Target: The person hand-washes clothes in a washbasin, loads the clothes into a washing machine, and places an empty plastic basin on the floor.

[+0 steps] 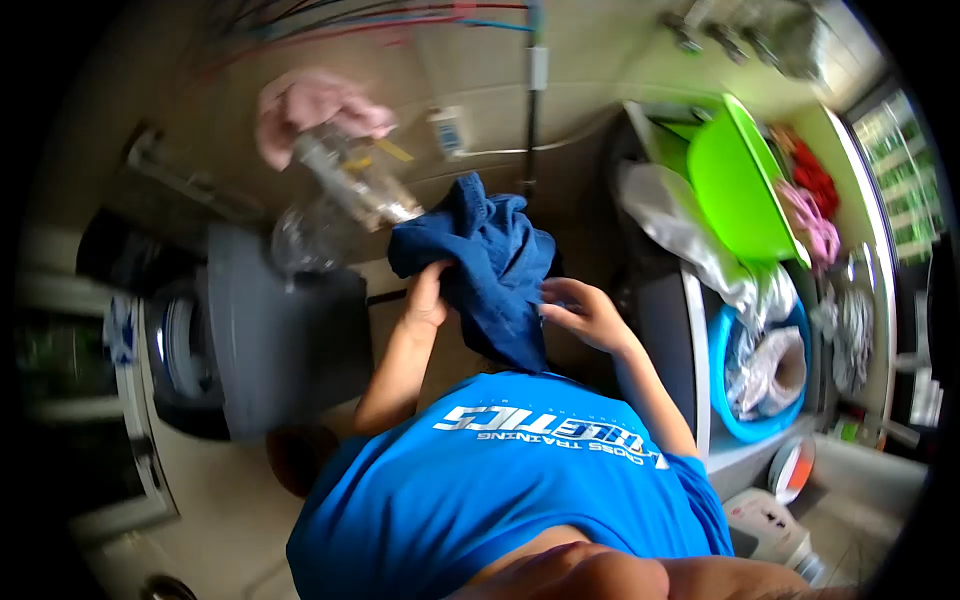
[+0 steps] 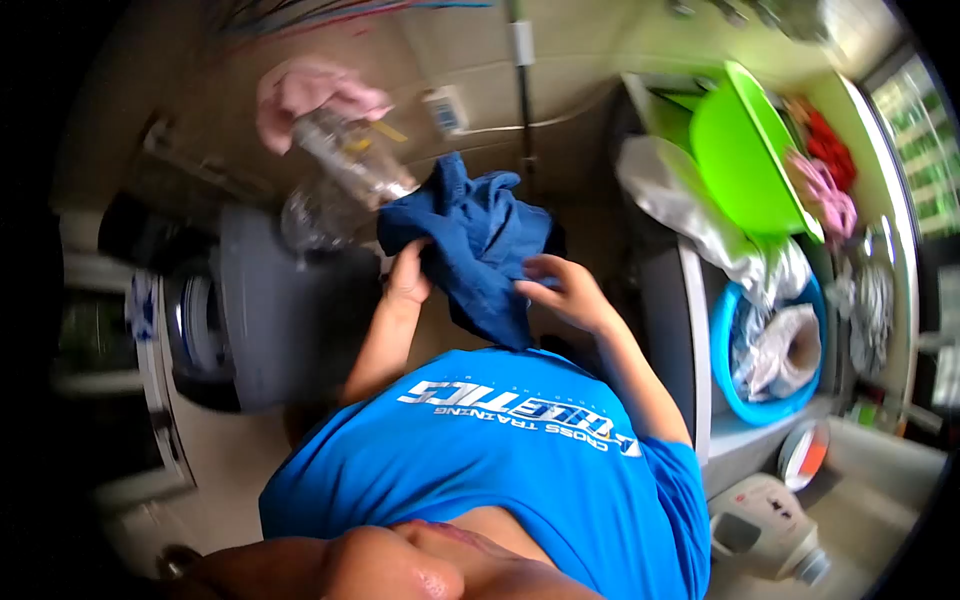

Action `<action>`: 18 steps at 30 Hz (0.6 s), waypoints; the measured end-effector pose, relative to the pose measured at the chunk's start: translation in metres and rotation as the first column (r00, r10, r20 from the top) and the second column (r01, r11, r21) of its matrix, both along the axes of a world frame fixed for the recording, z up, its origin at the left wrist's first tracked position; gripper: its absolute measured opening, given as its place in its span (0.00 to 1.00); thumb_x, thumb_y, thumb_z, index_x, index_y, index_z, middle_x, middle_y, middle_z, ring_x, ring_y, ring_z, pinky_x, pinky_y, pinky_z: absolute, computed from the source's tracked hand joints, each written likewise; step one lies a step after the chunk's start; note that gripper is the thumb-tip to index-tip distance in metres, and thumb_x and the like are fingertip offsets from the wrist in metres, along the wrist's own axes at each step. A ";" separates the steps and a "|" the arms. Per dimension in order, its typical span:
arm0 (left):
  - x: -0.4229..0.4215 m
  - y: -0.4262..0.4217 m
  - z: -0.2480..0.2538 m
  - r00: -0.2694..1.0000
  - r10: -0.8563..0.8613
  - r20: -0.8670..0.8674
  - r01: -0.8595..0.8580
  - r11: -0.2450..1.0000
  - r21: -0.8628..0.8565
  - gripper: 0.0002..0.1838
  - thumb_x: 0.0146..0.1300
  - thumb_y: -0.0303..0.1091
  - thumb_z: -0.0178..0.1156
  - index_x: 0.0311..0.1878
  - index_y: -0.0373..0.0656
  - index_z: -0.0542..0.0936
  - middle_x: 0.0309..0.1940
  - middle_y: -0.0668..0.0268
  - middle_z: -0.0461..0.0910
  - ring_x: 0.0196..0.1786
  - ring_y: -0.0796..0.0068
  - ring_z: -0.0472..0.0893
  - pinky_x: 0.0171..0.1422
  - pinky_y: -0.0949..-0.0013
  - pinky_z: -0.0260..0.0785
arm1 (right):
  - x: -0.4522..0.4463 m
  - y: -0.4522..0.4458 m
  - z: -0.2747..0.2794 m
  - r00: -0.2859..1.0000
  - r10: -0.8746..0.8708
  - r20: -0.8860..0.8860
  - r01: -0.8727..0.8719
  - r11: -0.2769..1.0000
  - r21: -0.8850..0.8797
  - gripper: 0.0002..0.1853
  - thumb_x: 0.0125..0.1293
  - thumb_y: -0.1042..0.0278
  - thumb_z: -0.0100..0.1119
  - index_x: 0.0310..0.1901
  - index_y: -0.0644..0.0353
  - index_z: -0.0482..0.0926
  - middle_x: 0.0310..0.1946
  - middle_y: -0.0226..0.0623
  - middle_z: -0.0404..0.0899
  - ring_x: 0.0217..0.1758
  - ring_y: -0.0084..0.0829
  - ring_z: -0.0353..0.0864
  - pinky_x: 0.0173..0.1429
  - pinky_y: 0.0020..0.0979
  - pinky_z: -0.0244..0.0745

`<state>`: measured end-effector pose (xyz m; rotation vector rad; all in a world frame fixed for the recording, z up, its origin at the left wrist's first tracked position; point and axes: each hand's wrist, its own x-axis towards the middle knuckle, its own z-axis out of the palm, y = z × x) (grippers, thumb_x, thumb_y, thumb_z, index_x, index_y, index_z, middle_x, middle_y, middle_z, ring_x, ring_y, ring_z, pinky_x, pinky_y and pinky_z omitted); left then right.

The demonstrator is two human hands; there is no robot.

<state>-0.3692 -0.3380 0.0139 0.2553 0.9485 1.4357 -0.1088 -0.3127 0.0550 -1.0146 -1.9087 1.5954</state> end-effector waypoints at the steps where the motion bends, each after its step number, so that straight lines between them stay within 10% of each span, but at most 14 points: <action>1: -0.016 -0.005 -0.018 0.997 0.022 0.073 -0.022 1.000 -0.001 0.19 0.56 0.32 0.55 0.51 0.39 0.73 0.47 0.61 0.76 0.51 0.65 0.74 0.60 0.61 0.64 | 0.001 -0.003 -0.012 0.999 -0.016 0.035 0.016 1.000 0.015 0.22 0.59 0.60 0.61 0.50 0.65 0.72 0.42 0.38 0.78 0.46 0.27 0.76 0.50 0.29 0.72; 6: -0.064 -0.074 -0.028 0.948 0.257 0.186 -0.212 0.950 -0.231 0.17 0.60 0.31 0.50 0.52 0.37 0.71 0.50 0.58 0.75 0.54 0.62 0.73 0.62 0.57 0.63 | 0.016 -0.034 -0.084 0.985 -0.088 0.146 0.119 0.967 -0.225 0.17 0.60 0.62 0.59 0.46 0.65 0.74 0.34 0.35 0.78 0.36 0.22 0.77 0.39 0.23 0.72; 12: -0.187 -0.165 0.060 0.793 0.560 0.241 -0.573 0.819 -0.018 0.17 0.63 0.34 0.46 0.52 0.35 0.70 0.51 0.57 0.73 0.55 0.61 0.72 0.63 0.54 0.62 | 0.015 -0.070 -0.120 0.915 -0.074 0.395 0.214 0.922 -0.322 0.14 0.61 0.65 0.58 0.43 0.66 0.75 0.29 0.35 0.78 0.27 0.20 0.76 0.29 0.22 0.71; 16: -0.254 -0.214 0.193 0.434 0.899 -0.050 -0.882 0.436 0.179 0.22 0.67 0.40 0.39 0.58 0.36 0.66 0.57 0.55 0.68 0.59 0.58 0.69 0.65 0.54 0.58 | 0.003 -0.073 -0.113 0.870 -0.001 0.494 0.101 0.979 -0.177 0.13 0.60 0.65 0.58 0.39 0.68 0.76 0.28 0.36 0.79 0.26 0.22 0.76 0.28 0.24 0.72; 18: -0.311 -0.234 0.199 -0.007 0.898 -0.440 -0.806 0.256 0.534 0.22 0.63 0.34 0.48 0.59 0.35 0.65 0.58 0.52 0.67 0.58 0.60 0.69 0.63 0.60 0.61 | 0.002 -0.073 -0.120 0.882 -0.068 0.467 0.195 0.954 -0.229 0.13 0.59 0.65 0.59 0.40 0.67 0.76 0.28 0.37 0.79 0.27 0.23 0.77 0.29 0.24 0.72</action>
